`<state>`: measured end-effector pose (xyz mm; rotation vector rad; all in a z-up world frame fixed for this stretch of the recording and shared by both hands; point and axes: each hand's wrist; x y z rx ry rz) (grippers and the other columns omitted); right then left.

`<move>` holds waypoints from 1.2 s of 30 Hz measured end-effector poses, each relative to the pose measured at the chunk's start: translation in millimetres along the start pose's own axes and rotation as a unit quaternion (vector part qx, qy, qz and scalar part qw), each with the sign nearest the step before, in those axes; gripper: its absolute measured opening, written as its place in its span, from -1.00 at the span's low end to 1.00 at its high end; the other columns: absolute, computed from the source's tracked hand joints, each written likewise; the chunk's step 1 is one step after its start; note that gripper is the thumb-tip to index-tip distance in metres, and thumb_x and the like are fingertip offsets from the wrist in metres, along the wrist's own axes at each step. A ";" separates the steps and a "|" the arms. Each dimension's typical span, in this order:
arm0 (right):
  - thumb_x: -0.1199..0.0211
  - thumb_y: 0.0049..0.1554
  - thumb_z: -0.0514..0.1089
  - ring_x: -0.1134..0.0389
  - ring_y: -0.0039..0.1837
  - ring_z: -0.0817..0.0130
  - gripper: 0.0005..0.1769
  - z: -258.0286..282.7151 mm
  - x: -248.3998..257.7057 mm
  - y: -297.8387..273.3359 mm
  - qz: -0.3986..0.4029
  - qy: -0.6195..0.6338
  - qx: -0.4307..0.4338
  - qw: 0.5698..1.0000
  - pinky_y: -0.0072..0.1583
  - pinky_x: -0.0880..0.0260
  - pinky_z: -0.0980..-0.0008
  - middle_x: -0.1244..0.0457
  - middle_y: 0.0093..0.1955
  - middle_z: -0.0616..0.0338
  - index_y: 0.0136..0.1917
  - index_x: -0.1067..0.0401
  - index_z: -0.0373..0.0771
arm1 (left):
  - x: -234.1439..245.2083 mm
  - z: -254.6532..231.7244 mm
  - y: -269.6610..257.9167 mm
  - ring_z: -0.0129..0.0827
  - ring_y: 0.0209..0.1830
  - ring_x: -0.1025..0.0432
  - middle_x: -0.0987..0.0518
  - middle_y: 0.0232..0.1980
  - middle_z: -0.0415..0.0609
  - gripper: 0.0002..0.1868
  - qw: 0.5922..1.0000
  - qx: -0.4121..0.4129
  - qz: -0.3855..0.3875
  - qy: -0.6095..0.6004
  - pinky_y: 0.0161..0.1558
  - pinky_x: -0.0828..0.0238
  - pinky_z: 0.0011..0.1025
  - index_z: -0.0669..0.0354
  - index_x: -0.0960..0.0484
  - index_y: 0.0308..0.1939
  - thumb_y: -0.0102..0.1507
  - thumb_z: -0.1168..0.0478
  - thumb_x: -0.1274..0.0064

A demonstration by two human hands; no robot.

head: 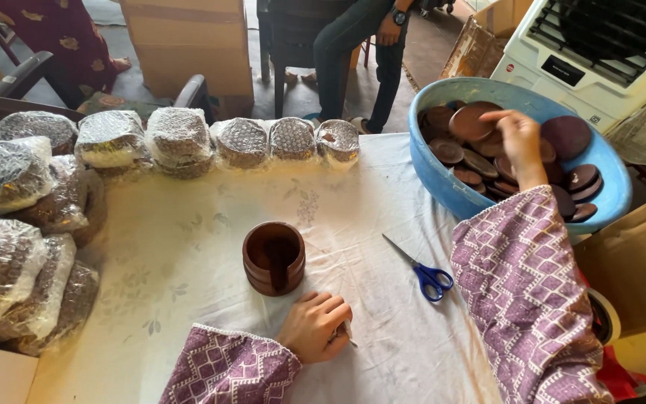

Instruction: Cleaning and polishing circular wooden coasters with a white cloth.

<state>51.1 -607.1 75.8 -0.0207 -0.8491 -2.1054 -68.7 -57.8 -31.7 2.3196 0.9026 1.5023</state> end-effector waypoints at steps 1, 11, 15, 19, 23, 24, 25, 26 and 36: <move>-0.10 0.28 -0.30 -0.16 -0.11 0.55 -0.70 -2.4 -3.9 -1.2 0.062 -0.001 -0.051 0.997 -0.05 -0.17 0.46 -0.34 -0.05 0.26 0.14 -0.64 -0.28 | 0.2 -0.1 0.1 -0.22 -0.29 -0.40 -0.49 -0.31 -0.11 -0.80 1.000 -0.004 -0.007 0.001 -0.18 -0.34 -0.25 0.09 -0.51 -0.27 0.07 0.17 -0.13; -0.32 0.23 0.07 -0.23 0.43 0.21 -0.25 -3.8 -30.3 -4.8 0.230 -0.203 -0.149 0.940 0.36 -0.23 0.30 -0.21 0.44 -0.08 0.53 -0.17 -0.30 | 0.4 -0.1 0.3 -0.23 -0.30 -0.40 -0.49 -0.32 -0.12 -0.83 1.000 0.007 -0.001 0.003 -0.19 -0.34 -0.26 0.09 -0.51 -0.28 0.09 0.20 -0.11; -0.37 0.21 0.06 -0.24 0.43 0.09 -0.17 6.7 -38.2 -8.3 0.255 -0.280 -0.138 0.915 0.39 -0.23 0.23 -0.20 0.45 -0.16 0.57 -0.11 -0.31 | 3.1 -1.7 1.8 -0.22 -0.30 -0.40 -0.49 -0.32 -0.10 -0.82 1.000 0.013 0.006 -0.006 -0.19 -0.34 -0.25 0.10 -0.51 -0.28 0.08 0.19 -0.12; -0.46 0.02 -0.19 -0.32 0.33 0.19 -0.13 24.8 -36.0 -9.7 0.237 -0.161 -0.106 0.952 0.29 -0.35 0.26 -0.25 0.39 -0.08 0.54 -0.19 -0.26 | 2.8 -1.0 2.2 -0.23 -0.28 -0.41 -0.49 -0.31 -0.11 -0.82 1.000 0.009 0.006 -0.010 -0.18 -0.34 -0.26 0.10 -0.50 -0.28 0.09 0.19 -0.13; -0.47 -0.08 -0.40 -0.38 0.15 0.29 -0.19 39.7 -29.8 -13.1 0.205 -0.107 -0.114 0.966 0.13 -0.44 0.30 -0.32 0.23 -0.02 0.44 -0.40 -0.20 | 2.5 -1.2 1.5 -0.23 -0.27 -0.41 -0.50 -0.30 -0.12 -0.83 1.000 0.013 0.006 -0.008 -0.18 -0.33 -0.26 0.09 -0.50 -0.28 0.10 0.19 -0.13; -0.47 -0.08 -0.40 -0.38 0.15 0.29 -0.19 39.0 -26.7 -16.5 0.205 -0.107 -0.114 0.966 0.13 -0.44 0.30 -0.32 0.23 -0.02 0.44 -0.40 -0.20 | 2.6 -1.8 1.4 -0.23 -0.27 -0.41 -0.50 -0.30 -0.12 -0.83 1.000 0.013 0.006 -0.009 -0.18 -0.33 -0.26 0.09 -0.50 -0.28 0.10 0.19 -0.13; -0.45 -0.06 -0.42 -0.40 0.12 0.32 -0.26 39.7 -24.0 -18.0 0.165 -0.101 -0.093 0.977 0.11 -0.46 0.32 -0.36 0.18 0.01 0.40 -0.45 -0.20 | 3.3 -2.1 1.8 -0.22 -0.26 -0.41 -0.49 -0.30 -0.11 -0.82 1.000 0.008 0.001 -0.007 -0.17 -0.34 -0.25 0.09 -0.50 -0.28 0.09 0.19 -0.13; -0.44 -0.03 -0.44 -0.42 0.08 0.36 -0.33 40.6 -21.4 -20.0 0.125 -0.094 -0.073 0.985 0.10 -0.47 0.35 -0.41 0.14 0.04 0.36 -0.49 -0.19 | 4.1 -2.7 2.0 -0.21 -0.26 -0.41 -0.49 -0.30 -0.10 -0.82 1.000 0.004 -0.003 -0.004 -0.17 -0.34 -0.25 0.10 -0.50 -0.27 0.09 0.19 -0.13; -0.37 -0.01 -0.49 -0.39 0.25 0.28 -0.39 183.3 -77.9 -147.5 0.214 -0.043 0.154 0.964 0.10 -0.49 0.36 -0.31 0.37 0.11 0.29 -0.43 -0.15 | -0.8 0.9 0.3 -0.19 -0.26 -0.42 -0.50 -0.30 -0.08 -0.82 1.000 -0.006 -0.010 0.006 -0.15 -0.37 -0.21 0.10 -0.50 -0.27 0.09 0.19 -0.12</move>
Point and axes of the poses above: each hand's wrist, its own y-axis towards the middle knuckle, its own x-axis out of the back of the hand, z = x × y
